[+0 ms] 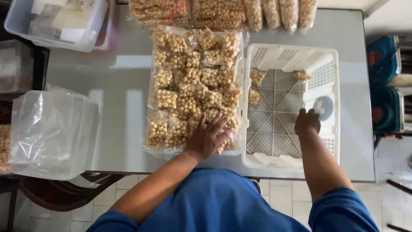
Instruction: Sorting and organizing small plastic bags of snacks into white plastic crates on a table.
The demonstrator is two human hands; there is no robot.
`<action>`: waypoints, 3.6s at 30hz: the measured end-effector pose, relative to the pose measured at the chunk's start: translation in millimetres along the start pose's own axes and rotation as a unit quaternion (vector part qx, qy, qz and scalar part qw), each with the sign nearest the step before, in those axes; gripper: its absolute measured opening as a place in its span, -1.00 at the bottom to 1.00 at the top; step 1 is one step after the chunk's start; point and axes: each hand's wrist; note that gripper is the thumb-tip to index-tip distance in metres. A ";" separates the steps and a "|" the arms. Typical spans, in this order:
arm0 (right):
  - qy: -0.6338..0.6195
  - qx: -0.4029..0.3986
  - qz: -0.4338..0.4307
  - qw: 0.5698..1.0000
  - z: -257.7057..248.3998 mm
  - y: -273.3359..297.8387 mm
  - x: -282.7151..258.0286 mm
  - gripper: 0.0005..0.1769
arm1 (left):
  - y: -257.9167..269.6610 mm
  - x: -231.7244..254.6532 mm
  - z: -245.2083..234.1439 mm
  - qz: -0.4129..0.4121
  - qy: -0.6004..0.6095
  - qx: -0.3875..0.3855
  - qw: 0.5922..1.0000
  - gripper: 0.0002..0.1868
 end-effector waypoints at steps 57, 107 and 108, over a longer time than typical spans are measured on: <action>-0.282 0.035 0.007 0.959 -195.4 -40.9 -107.4 -0.16 | -3.3 6.5 -28.6 0.010 -0.019 0.102 0.995 -0.55; -0.574 0.084 -0.497 0.646 -345.5 245.9 -265.3 -0.85 | 19.2 -79.4 -97.0 -0.287 0.413 0.262 0.824 -0.61; -0.582 0.088 -0.493 0.641 -358.8 255.4 -267.2 -0.88 | 30.4 -91.7 -83.4 -0.328 0.367 0.291 0.821 -0.63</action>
Point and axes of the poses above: each hand's wrist, its own y-axis away from the middle knuckle, its own z-axis out of the palm, x = y × z, and after that the axes turned 6 degrees about z, right-handed
